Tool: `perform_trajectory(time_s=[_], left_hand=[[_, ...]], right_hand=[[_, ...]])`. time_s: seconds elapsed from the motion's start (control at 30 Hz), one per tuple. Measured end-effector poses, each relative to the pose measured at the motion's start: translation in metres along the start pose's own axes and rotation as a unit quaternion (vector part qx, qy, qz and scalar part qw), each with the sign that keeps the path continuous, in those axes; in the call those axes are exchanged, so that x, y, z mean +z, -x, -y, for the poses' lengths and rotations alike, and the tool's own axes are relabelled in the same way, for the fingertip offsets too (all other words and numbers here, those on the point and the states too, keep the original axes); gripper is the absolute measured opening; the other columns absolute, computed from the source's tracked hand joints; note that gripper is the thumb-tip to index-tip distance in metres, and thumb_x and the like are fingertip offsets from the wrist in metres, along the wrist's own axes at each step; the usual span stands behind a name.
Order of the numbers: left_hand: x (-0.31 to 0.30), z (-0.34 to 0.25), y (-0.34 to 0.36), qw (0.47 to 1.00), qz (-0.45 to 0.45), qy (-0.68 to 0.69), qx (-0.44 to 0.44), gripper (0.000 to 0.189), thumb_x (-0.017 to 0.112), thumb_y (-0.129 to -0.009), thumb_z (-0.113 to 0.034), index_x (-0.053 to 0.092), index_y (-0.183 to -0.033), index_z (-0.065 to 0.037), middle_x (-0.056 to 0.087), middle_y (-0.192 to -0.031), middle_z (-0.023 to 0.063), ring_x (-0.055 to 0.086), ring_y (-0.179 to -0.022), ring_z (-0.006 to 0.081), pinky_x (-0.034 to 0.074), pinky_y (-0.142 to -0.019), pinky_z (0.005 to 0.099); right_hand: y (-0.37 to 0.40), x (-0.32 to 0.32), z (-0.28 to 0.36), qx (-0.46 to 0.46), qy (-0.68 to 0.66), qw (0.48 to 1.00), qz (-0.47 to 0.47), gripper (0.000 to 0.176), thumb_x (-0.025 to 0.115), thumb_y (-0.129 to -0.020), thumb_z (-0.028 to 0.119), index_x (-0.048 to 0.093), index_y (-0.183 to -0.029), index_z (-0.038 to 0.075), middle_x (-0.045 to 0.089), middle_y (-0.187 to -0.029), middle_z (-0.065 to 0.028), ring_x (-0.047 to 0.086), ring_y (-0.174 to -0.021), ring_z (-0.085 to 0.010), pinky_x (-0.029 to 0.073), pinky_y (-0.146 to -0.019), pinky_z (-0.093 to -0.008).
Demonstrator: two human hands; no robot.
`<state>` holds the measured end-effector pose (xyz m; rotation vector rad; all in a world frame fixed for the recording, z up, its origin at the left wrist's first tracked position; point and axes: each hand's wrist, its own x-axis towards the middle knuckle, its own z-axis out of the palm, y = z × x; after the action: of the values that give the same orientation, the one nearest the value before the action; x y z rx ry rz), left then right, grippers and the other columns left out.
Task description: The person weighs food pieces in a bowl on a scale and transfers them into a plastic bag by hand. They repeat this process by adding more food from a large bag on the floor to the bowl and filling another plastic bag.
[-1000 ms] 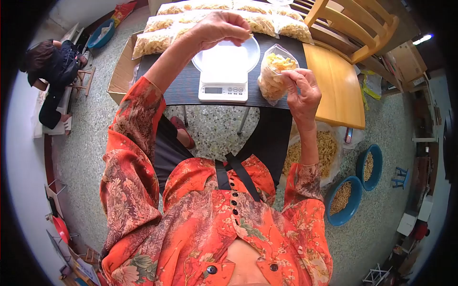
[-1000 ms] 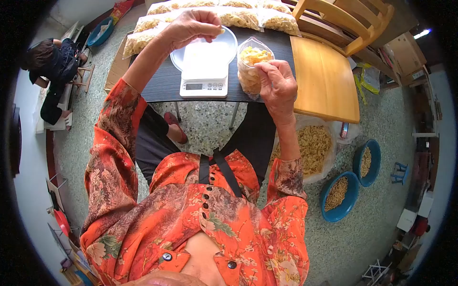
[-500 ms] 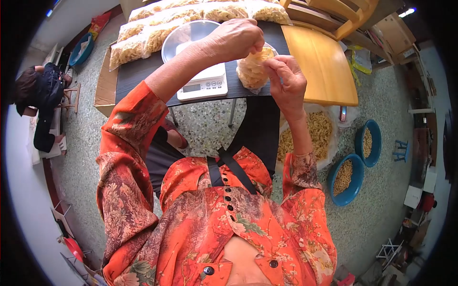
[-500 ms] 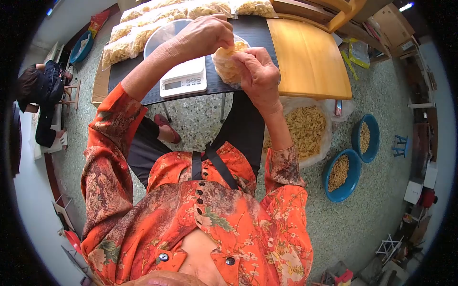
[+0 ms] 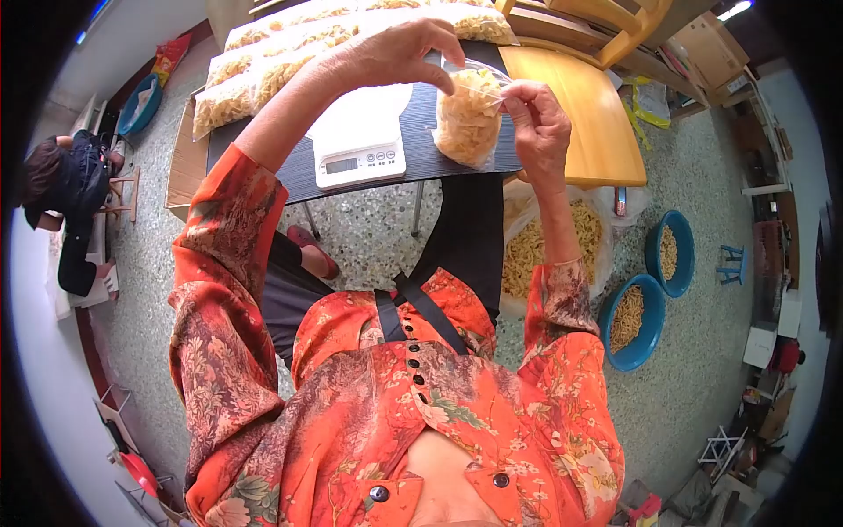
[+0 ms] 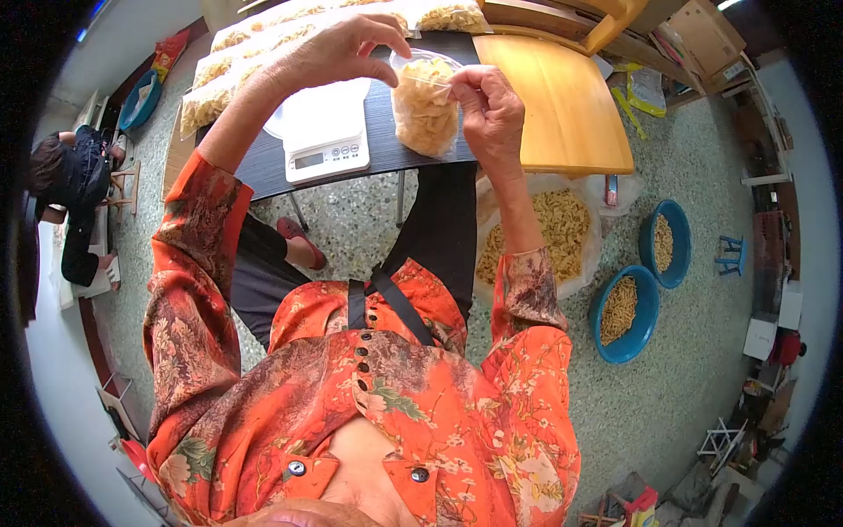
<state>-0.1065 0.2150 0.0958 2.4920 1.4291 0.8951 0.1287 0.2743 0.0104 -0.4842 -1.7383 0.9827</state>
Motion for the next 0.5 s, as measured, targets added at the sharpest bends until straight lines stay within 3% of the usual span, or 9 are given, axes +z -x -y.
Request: perform_trajectory(time_s=[0.1, 0.13, 0.17, 0.27, 0.3, 0.33, 0.37, 0.5], left_hand=[[0.005, 0.009, 0.003, 0.997, 0.061, 0.007, -0.045, 0.016, 0.079, -0.085, -0.016, 0.069, -0.092, -0.005, 0.061, -0.093, 0.0025, 0.056, -0.08, 0.0154, 0.047, -0.066, 0.0307], [0.007, 0.011, 0.002, 0.999, 0.05, -0.003, 0.011, 0.014, 0.075, -0.088, -0.01, 0.064, -0.084, -0.003, 0.059, -0.088, 0.0025, 0.056, -0.079, 0.0152, 0.047, -0.067, 0.03], [0.01, 0.013, 0.003, 0.999, 0.051, 0.0, 0.013, 0.014, 0.075, -0.088, -0.01, 0.064, -0.084, -0.003, 0.059, -0.088, 0.0025, 0.056, -0.079, 0.0152, 0.047, -0.067, 0.03], [0.007, 0.004, 0.0, 0.998, 0.056, 0.029, -0.019, 0.014, 0.07, -0.09, -0.006, 0.059, -0.081, -0.003, 0.057, -0.085, 0.003, 0.056, -0.079, 0.015, 0.048, -0.068, 0.0301], [0.003, -0.004, -0.003, 0.99, 0.075, 0.083, -0.089, 0.013, 0.069, -0.091, -0.006, 0.059, -0.082, -0.003, 0.057, -0.085, 0.0034, 0.057, -0.078, 0.0151, 0.049, -0.069, 0.0304], [-0.001, -0.009, -0.005, 0.973, 0.094, 0.136, -0.159, 0.012, 0.067, -0.092, -0.005, 0.058, -0.083, -0.003, 0.056, -0.084, 0.0037, 0.057, -0.077, 0.0151, 0.049, -0.069, 0.0307], [-0.001, -0.01, -0.006, 0.974, 0.093, 0.136, -0.157, 0.012, 0.067, -0.092, -0.005, 0.058, -0.083, -0.003, 0.056, -0.084, 0.0037, 0.057, -0.077, 0.0151, 0.049, -0.069, 0.0307], [0.016, -0.003, -0.002, 0.995, 0.031, 0.078, -0.046, 0.009, 0.065, -0.091, -0.004, 0.057, -0.087, -0.004, 0.057, -0.081, 0.0051, 0.059, -0.074, 0.0159, 0.05, -0.067, 0.0321]], right_hand=[[-0.006, -0.003, -0.002, -0.001, -0.035, 0.999, 0.006, 0.005, 0.066, -0.093, -0.003, 0.065, -0.095, 0.002, 0.066, -0.089, -0.0026, 0.066, -0.079, -0.0104, 0.053, -0.074, -0.0246], [-0.007, -0.003, -0.001, 0.01, -0.054, 0.999, 0.004, 0.005, 0.066, -0.094, -0.002, 0.065, -0.095, 0.002, 0.066, -0.089, -0.002, 0.066, -0.079, -0.0101, 0.053, -0.074, -0.0245], [-0.007, -0.004, -0.001, 0.021, -0.072, 0.997, 0.002, 0.004, 0.066, -0.094, -0.002, 0.065, -0.095, 0.003, 0.066, -0.089, -0.0013, 0.065, -0.08, -0.0098, 0.053, -0.074, -0.0244], [-0.012, -0.014, -0.008, -0.011, 0.006, 1.0, 0.015, 0.004, 0.066, -0.094, -0.001, 0.065, -0.094, 0.002, 0.067, -0.089, -0.004, 0.067, -0.081, -0.0123, 0.054, -0.074, -0.0253], [-0.015, -0.018, -0.006, -0.011, 0.008, 1.0, 0.015, 0.004, 0.066, -0.094, -0.001, 0.065, -0.094, 0.002, 0.067, -0.089, -0.004, 0.067, -0.081, -0.0123, 0.054, -0.074, -0.0253], [-0.021, -0.022, -0.002, -0.068, 0.08, 0.994, 0.035, 0.006, 0.067, -0.091, -0.003, 0.065, -0.094, 0.002, 0.067, -0.089, -0.006, 0.067, -0.081, -0.0146, 0.055, -0.074, -0.0269], [-0.026, -0.025, 0.001, -0.125, 0.152, 0.979, 0.055, 0.008, 0.067, -0.089, -0.004, 0.065, -0.093, 0.002, 0.067, -0.088, -0.008, 0.068, -0.08, -0.0169, 0.056, -0.074, -0.0285], [-0.037, -0.033, 0.0, -0.174, 0.232, 0.951, 0.103, 0.013, 0.068, -0.082, -0.005, 0.065, -0.093, 0.002, 0.066, -0.089, -0.011, 0.067, -0.078, -0.0217, 0.057, -0.074, -0.032]])
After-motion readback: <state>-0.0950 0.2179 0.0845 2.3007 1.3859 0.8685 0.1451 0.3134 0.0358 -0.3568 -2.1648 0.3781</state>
